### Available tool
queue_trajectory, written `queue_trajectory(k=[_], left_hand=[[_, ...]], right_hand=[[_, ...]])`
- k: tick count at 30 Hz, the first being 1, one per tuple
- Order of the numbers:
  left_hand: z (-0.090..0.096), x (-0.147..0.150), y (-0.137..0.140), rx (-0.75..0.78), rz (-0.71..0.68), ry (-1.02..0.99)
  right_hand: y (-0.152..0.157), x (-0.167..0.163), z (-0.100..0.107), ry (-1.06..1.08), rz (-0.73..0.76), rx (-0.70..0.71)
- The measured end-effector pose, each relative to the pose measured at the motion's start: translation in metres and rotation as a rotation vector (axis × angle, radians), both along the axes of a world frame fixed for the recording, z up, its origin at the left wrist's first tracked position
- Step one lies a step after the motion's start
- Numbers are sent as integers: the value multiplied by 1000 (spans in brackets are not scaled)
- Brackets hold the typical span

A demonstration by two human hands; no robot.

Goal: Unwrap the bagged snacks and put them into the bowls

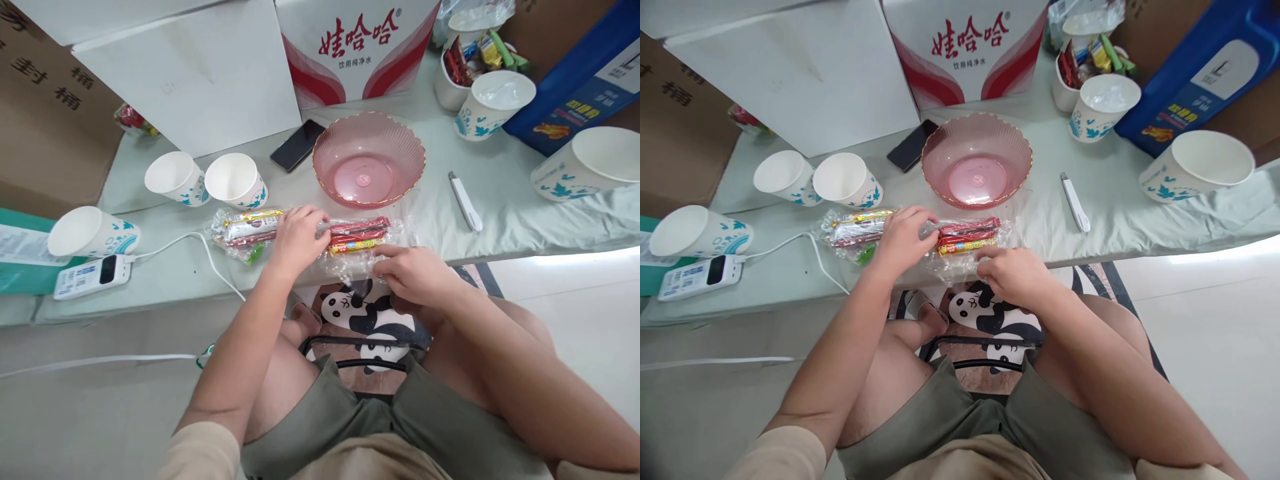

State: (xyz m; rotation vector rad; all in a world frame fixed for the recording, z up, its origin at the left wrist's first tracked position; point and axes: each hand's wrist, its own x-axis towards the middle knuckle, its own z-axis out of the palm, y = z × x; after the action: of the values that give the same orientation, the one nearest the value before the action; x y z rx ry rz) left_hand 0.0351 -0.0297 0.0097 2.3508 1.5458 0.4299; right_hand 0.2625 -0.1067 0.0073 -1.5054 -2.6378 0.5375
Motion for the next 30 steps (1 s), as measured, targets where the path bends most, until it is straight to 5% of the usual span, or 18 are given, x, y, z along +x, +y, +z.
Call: queue_trajectory(k=[5,10,13,18,23,26,30], left_hand=[[-6,3,10,58,90,-52],[4,2,7,172,7,-116],[9,-1,2,71,-146,-125],[12,-7,-3,-164,-229,15],[8,-16,-3,-291,-220,138],[3,-18,-2,-338,-273,180],[1,-15,-2,-416,-265,284]], right_hand=[[2,-6,-5,47,42,-56],[6,-18,1,209,163,-126],[12,-26,6,277,98,-190],[25,-32,-3,250,-201,60],[26,-32,-13,259,-301,313],[22,-38,-13,366,-183,352],[23,-50,-19,376,29,218]])
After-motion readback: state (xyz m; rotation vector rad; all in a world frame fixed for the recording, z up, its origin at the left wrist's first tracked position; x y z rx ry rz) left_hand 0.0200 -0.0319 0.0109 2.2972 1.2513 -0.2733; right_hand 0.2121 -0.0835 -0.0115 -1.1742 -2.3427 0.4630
